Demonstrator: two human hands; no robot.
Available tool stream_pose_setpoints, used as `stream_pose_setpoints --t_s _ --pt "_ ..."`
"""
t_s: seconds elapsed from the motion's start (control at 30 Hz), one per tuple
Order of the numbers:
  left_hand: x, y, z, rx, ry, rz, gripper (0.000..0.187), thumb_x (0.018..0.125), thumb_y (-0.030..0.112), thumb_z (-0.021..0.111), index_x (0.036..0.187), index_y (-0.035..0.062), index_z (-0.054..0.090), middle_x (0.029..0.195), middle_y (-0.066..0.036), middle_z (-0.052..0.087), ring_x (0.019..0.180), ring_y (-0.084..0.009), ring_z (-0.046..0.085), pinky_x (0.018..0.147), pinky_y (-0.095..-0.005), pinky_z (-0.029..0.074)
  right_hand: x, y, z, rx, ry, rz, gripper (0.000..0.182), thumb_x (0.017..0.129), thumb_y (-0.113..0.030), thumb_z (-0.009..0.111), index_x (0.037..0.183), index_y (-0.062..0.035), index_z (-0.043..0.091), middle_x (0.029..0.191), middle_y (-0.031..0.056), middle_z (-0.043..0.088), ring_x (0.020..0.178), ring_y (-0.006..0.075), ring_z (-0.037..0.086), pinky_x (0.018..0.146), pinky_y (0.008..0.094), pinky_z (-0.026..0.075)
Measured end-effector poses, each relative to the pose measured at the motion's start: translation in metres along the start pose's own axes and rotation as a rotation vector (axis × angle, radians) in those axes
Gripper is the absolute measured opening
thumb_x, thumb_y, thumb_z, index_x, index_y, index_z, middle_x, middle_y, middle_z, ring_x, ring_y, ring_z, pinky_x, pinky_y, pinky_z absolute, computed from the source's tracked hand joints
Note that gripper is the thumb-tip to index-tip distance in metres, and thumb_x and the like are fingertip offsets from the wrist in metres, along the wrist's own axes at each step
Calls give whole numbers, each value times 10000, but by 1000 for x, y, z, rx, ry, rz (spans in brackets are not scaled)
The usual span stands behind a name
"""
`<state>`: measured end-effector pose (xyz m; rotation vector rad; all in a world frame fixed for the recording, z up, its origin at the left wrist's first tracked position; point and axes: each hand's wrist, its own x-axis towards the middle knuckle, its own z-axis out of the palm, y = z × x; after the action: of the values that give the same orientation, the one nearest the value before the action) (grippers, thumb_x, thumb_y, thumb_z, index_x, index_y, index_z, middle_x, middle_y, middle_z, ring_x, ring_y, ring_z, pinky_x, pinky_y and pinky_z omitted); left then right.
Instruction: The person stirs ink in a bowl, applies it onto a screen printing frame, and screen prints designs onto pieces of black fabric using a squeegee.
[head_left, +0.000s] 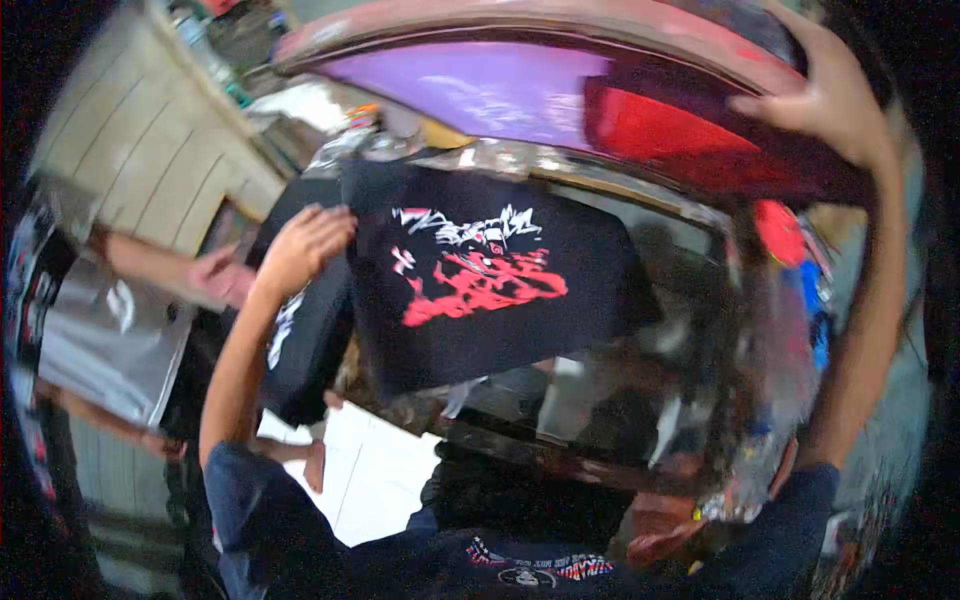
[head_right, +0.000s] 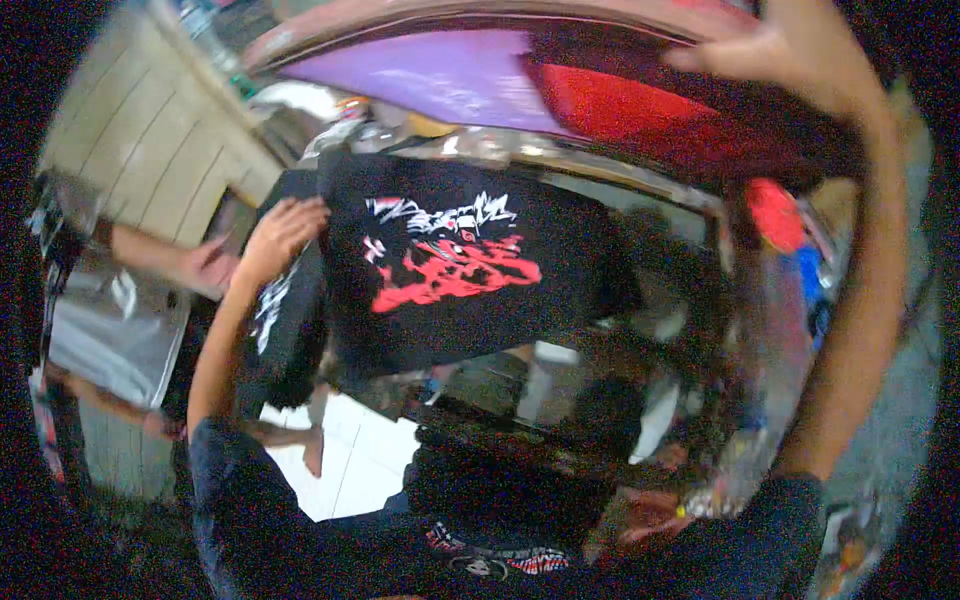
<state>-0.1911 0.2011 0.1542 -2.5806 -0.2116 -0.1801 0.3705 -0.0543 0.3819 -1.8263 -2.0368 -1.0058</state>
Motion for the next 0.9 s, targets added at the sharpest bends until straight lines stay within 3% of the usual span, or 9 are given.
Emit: stream_pose_setpoints --t_s 0.13,0.27,0.37,0.47,0.6,0.7,0.8,0.83,0.9 --pt "-123 -81 -31 157 -206 -159 352 862 131 596 1208 69 605 1441 -58 594 1383 -252 515 1122 -429 434 17 -22 -13 167 -92 63 925 638 -380 913 1399 10 559 1330 221 643 1233 342 607 1092 426 439" --pt "-182 -83 -1 94 -445 -377 440 890 116 572 1327 128 624 1470 -47 589 1383 -235 525 1133 -381 431 22 -9 -16 306 -126 48 884 654 -342 930 1370 40 578 1307 213 654 1206 321 608 1085 420 435" --pt "-222 -50 15 127 -366 -528 629 847 35 560 1469 129 534 1456 -86 598 1369 -265 536 1134 -396 432 31 -12 -18 353 -149 41 854 666 -314 943 1348 63 592 1291 208 663 1186 306 608 1079 415 432" --pt "-250 3 -12 81 -258 -899 671 826 -3 556 1484 123 512 1445 -111 600 1353 -305 537 1119 -413 443 33 -10 -17 390 -158 30 825 678 -286 956 1326 85 607 1274 202 672 1166 291 608 1073 411 429" --pt "-324 80 -23 -118 -290 -1294 575 828 -10 612 1380 149 624 1456 -152 581 1245 -362 610 1015 -451 530 35 -18 -21 411 -171 67 851 683 -319 960 1328 104 600 1286 230 658 1190 302 593 1085 419 414" --pt "-300 121 -32 -510 -61 -1341 504 763 5 730 1259 81 691 1404 -188 614 1233 -387 614 1014 -450 530 38 -15 -21 343 -204 89 866 683 -339 959 1331 108 596 1288 239 654 1204 311 588 1090 424 409" --pt "-309 127 -18 -431 -16 -1263 459 741 43 746 1200 42 723 1404 -201 615 1279 -392 587 1053 -462 507 38 -9 -19 297 -185 90 865 685 -341 958 1331 106 596 1291 238 652 1210 316 585 1093 424 405" --pt "-313 127 -17 -559 -50 -1372 450 743 146 743 1176 25 741 1394 -213 621 1302 -400 566 1130 -482 441 37 -8 -19 296 -194 96 860 687 -337 956 1331 105 597 1291 237 653 1210 317 585 1094 423 403" --pt "-295 126 -34 -416 -217 -1270 485 754 208 719 1212 50 735 1374 -220 633 1291 -405 570 1163 -492 402 37 -7 -21 309 -197 101 853 690 -332 955 1330 105 598 1290 236 653 1210 318 585 1095 421 402"
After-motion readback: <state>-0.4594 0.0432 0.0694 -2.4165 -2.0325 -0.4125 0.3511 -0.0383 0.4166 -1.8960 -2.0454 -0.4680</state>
